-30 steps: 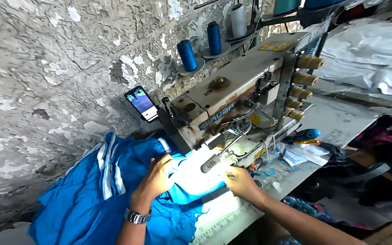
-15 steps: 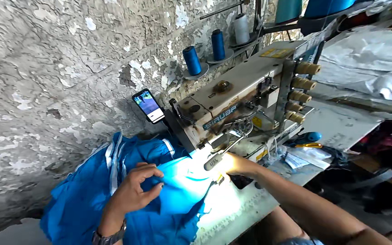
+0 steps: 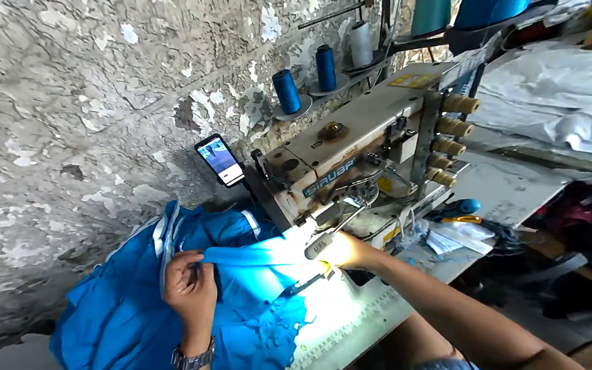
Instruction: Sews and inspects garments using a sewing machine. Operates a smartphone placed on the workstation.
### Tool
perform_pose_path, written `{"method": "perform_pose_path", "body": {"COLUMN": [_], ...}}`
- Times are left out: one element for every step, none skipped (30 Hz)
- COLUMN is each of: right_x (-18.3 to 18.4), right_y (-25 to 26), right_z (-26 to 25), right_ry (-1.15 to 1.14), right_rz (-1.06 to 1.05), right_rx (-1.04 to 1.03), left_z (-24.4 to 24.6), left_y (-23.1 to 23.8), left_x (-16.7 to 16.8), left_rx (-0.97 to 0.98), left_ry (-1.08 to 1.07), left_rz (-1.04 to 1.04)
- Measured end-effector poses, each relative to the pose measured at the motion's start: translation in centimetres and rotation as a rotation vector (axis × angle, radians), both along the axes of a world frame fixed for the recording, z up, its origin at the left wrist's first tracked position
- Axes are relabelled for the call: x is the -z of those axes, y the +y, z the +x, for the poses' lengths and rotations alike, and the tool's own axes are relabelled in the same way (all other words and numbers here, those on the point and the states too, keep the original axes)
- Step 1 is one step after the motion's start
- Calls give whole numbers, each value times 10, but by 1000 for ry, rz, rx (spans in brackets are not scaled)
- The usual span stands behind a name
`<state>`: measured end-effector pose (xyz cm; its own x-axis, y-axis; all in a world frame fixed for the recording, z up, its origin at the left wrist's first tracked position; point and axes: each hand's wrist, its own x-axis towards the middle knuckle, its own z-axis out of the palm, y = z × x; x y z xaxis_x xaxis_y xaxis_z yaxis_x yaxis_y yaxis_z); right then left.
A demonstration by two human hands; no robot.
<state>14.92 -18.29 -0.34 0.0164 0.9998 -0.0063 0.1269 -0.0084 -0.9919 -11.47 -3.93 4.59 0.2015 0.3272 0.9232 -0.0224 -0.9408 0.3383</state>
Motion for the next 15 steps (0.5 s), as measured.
{"method": "perform_pose_path", "body": {"right_x": [1, 1, -1, -3, -3, -2, 1, 3, 4, 7, 10, 17, 25, 33, 41], "right_y": [0, -1, -1, -2, -3, -3, -2, -3, -4, -5, -7, -10, -15, -21, -26], "right_z": [-1, -1, -1, -1, -1, -1, -2, -2, -2, -1, -1, -1, 0, 2, 3], "right_ry": [23, 27, 7, -31, -68, -99, -124, -151, -178, -209, -235, -252, -254, -263, -287], "right_rz": [22, 37, 45, 56, 77, 100, 125, 163, 189, 199, 200, 213, 221, 242, 290], "right_rx": [-6, -21, -32, -42, -45, -42, -31, -29, -39, -54, -72, -92, -126, -148, -155], "left_z": [3, 5, 6, 7, 7, 8, 8, 9, 9, 10, 9, 8, 7, 6, 8], "left_y": [-3, -6, -8, -11, -12, -13, -13, -12, -11, -10, -8, -5, -1, 3, 5], "left_x": [0, -1, -2, -4, -7, -9, -11, -12, -13, -13, -12, -10, -7, -4, -2], "left_rx": [-6, 0, 19, 46, 74, 86, 90, 91, 90, 85, 67, 35, -6, -51, -87], "left_ry": [-18, -23, -22, -25, -24, -22, -20, -20, -17, -3, 31, 83, 147, 216, 286], "left_rz": [-26, -57, -91, -129, -163, -184, -196, -203, -205, -197, -171, -121, -53, 11, 57]}}
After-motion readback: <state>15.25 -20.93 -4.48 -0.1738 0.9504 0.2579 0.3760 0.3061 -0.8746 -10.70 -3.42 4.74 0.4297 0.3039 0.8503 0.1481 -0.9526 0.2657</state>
